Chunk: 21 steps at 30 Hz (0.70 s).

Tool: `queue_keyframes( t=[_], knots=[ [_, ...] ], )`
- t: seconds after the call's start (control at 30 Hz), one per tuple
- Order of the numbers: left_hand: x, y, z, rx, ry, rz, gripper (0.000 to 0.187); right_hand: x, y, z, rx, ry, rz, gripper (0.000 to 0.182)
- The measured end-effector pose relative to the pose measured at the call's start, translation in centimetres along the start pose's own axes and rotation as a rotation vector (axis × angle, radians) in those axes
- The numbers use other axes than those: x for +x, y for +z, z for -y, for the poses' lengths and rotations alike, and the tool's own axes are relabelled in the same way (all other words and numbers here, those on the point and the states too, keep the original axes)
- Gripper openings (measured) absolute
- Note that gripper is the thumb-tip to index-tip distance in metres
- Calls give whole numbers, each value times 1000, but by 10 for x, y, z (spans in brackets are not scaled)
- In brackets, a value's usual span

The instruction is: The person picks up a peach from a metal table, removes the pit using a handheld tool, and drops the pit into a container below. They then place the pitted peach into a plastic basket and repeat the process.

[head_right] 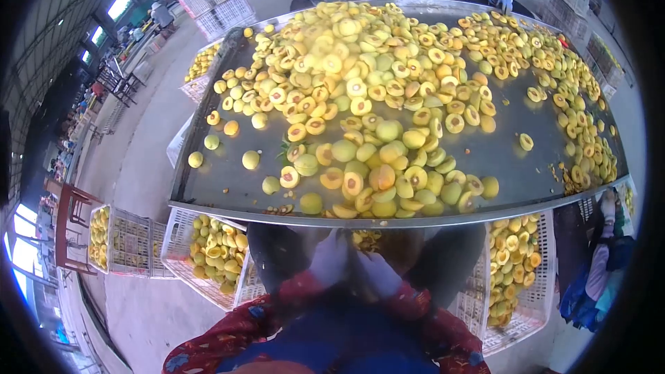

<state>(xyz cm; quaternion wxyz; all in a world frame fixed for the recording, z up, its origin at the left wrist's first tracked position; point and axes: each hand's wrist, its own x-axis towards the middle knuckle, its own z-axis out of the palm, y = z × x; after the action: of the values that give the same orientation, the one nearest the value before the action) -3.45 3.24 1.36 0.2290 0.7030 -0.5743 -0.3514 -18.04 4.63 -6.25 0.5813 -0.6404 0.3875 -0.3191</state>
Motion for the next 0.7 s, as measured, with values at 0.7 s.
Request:
queue_keyframes(
  t=[0.7],
  knots=[
    [-3,-4,6,-344,398,97,30,-18,-20,89,1177,689,171,34]
  ],
)
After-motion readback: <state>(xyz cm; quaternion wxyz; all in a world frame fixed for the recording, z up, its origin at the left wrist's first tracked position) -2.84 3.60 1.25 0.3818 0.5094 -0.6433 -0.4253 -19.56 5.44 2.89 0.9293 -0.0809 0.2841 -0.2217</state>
